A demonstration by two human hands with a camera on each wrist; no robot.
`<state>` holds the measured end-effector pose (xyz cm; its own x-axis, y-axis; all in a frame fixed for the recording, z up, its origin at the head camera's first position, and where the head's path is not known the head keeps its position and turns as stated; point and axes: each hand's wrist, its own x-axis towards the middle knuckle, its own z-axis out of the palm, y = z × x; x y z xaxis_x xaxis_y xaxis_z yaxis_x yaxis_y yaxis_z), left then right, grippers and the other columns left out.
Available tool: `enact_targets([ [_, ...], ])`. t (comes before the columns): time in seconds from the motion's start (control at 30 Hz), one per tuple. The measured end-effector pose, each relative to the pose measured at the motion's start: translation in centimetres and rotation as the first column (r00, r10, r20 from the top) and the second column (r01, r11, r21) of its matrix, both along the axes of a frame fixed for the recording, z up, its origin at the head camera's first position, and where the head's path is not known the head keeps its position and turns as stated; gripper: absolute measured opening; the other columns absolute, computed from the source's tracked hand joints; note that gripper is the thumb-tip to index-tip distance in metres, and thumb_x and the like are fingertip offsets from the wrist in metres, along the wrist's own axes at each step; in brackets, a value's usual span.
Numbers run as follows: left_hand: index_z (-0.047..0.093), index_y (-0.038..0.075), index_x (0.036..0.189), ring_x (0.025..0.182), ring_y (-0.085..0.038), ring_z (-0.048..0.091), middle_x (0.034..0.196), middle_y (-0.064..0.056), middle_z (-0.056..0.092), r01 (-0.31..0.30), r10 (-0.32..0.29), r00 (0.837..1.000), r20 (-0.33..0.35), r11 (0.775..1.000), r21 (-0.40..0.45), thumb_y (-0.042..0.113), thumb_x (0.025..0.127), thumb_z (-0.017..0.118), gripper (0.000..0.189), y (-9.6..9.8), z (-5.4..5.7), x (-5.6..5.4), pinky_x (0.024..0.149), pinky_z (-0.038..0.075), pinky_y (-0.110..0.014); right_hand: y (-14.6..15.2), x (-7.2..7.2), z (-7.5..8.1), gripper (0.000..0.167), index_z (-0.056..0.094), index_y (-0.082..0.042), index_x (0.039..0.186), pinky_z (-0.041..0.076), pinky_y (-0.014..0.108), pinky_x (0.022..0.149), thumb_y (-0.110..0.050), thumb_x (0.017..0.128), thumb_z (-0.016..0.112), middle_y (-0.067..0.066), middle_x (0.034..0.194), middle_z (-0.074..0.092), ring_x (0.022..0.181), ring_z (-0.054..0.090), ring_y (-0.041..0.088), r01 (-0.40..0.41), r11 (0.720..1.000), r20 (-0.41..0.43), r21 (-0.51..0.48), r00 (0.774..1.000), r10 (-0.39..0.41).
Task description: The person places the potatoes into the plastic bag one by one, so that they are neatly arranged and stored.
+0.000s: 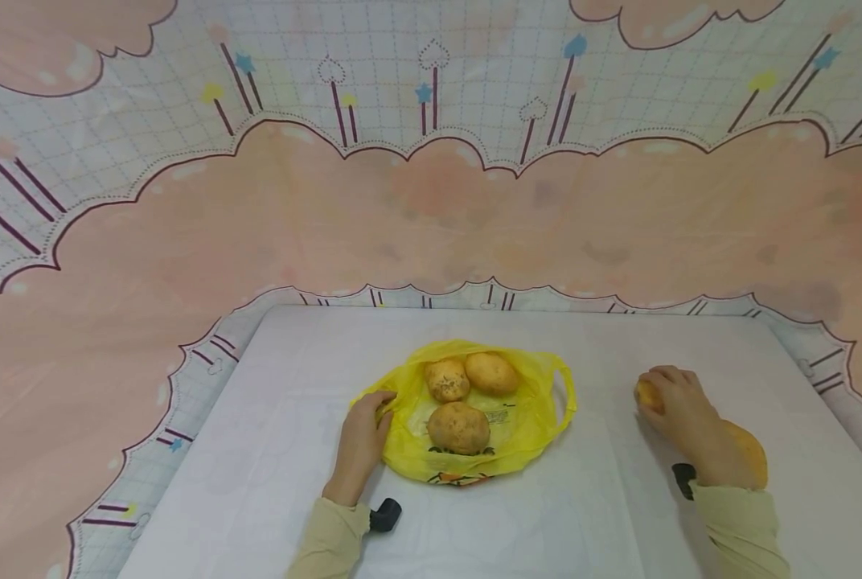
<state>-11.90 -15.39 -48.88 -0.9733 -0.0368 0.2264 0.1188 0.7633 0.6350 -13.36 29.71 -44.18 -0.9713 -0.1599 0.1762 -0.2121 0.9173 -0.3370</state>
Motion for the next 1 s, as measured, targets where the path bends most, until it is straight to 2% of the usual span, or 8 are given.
enact_targets([
  [0.17,0.065,-0.002,0.12,0.116,-0.036,0.061,0.12,-0.018,0.067,0.002,-0.002,1.0,0.001,1.0,0.0,-0.002,0.091,0.066,0.029,0.1,0.0,0.0,0.101,0.049,-0.05,-0.2,0.0,0.0,0.038,0.062,0.011,0.115,0.046,0.07,0.09,-0.002,0.082,0.076,0.031,0.122,0.052,0.116,0.041,0.05,0.007,1.0,0.01,0.024,1.0,-0.007],
  [0.33,0.065,-0.002,0.121,0.116,-0.036,0.061,0.12,-0.018,0.066,0.003,-0.003,1.0,0.007,1.0,-0.004,-0.002,0.092,0.066,0.029,0.0,-0.1,0.0,0.102,0.049,-0.05,-0.4,0.0,0.0,0.037,0.064,0.009,0.115,0.047,0.069,0.091,-0.004,0.082,0.076,0.029,0.123,0.053,0.117,0.042,0.048,0.02,1.0,0.022,0.024,1.0,-0.021],
  [0.57,0.065,-0.002,0.121,0.115,-0.036,0.061,0.119,-0.018,0.067,0.005,-0.005,1.0,0.001,1.0,-0.007,-0.002,0.092,0.066,0.029,0.0,0.0,0.0,0.101,0.049,-0.05,-1.2,0.0,0.8,0.034,0.067,0.006,0.112,0.047,0.067,0.095,-0.003,0.081,0.078,0.027,0.122,0.056,0.115,0.045,0.046,-0.003,1.0,-0.076,0.016,0.997,0.004],
  [0.8,0.064,-0.001,0.121,0.117,-0.036,0.06,0.121,-0.018,0.066,-0.001,0.001,1.0,0.014,1.0,0.003,-0.002,0.092,0.066,0.029,-0.1,-0.1,0.0,0.103,0.048,-0.05,-2.5,0.1,1.8,0.035,0.066,0.004,0.113,0.046,0.065,0.097,-0.002,0.081,0.078,0.026,0.124,0.055,0.117,0.045,0.044,-0.053,0.999,-0.073,-0.004,0.996,0.052],
  [1.0,0.065,0.0,0.121,0.116,-0.035,0.061,0.12,-0.017,0.067,-0.003,0.003,1.0,0.014,1.0,-0.003,-0.001,0.092,0.066,0.029,-0.1,-0.1,-0.1,0.102,0.049,-0.05,-3.5,0.4,2.6,0.035,0.067,0.003,0.113,0.047,0.063,0.097,-0.004,0.081,0.078,0.025,0.125,0.057,0.118,0.046,0.042,-0.09,0.996,-0.119,-0.01,0.989,0.088],
])
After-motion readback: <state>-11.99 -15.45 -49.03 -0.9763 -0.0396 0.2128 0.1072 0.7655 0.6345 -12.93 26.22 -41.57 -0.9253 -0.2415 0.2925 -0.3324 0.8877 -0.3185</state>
